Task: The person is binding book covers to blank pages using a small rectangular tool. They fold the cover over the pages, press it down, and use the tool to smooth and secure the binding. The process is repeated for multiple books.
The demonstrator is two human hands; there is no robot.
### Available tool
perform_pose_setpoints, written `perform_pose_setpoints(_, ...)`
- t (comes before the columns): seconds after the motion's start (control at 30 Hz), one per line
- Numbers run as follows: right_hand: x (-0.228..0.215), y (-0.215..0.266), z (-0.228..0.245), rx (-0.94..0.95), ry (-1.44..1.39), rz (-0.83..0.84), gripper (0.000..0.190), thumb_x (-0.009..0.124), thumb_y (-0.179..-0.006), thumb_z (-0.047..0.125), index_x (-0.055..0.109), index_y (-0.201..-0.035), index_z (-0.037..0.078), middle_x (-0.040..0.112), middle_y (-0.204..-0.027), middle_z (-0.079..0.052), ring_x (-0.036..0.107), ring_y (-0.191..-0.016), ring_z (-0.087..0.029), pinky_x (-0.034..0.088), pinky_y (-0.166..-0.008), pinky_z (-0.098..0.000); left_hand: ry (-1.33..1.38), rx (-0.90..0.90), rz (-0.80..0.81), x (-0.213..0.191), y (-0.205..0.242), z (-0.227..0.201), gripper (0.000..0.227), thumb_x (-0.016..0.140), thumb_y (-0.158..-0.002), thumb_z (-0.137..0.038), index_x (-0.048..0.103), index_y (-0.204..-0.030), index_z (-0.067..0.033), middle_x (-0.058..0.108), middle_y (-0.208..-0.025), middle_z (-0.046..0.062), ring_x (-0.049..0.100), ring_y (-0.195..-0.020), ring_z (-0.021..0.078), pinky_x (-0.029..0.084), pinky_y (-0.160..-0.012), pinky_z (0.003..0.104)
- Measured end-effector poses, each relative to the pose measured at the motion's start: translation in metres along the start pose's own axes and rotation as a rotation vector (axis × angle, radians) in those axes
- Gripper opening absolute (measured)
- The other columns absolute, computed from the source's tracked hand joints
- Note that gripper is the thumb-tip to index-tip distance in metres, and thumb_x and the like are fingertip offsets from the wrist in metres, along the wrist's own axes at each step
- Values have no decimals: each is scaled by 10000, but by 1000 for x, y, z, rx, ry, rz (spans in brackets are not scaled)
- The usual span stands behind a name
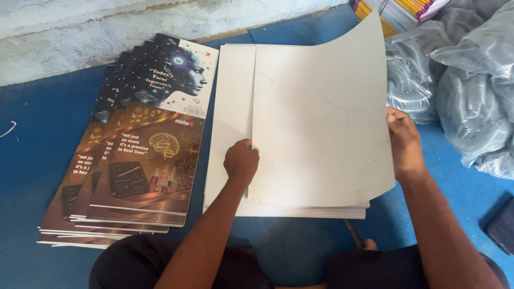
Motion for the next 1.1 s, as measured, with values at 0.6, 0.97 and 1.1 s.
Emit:
perform_pose_setpoints(0.6,54,8,0,-224,638,22,560,380,-1122,377,403,-1581,57,359,-1615,-195,370,-1497,-310,313,-1228,-407,-235,265,-217,24,3,-4,109,656,-948,-142,698,-916,-46,662,-825,114,658,-727,299,440,-724,483)
perform_pose_setpoints(0.97,114,8,13,-226,1031,109,608,672,-956,335,520,-1499,106,458,-1458,-216,477,-1328,-371,415,-1109,-428,-492,276,-213,20,1,-21,71,735,-794,-57,665,-794,-45,620,-1012,137,617,-766,248,461,-708,449)
perform_pose_setpoints(1.1,134,4,13,-266,1183,114,656,734,-905,395,548,-1471,120,485,-1425,-212,468,-1294,-385,429,-1100,-457,-461,392,-193,24,-10,-30,76,730,-809,-33,662,-778,-48,595,-1033,139,597,-877,284,501,-678,438)
Point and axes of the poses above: each hand's wrist, its own y-axis away from the middle knuckle, its own x-axis out of the palm, z = x × y, the point moved 7 cm from there along -y, towards the middle knuckle
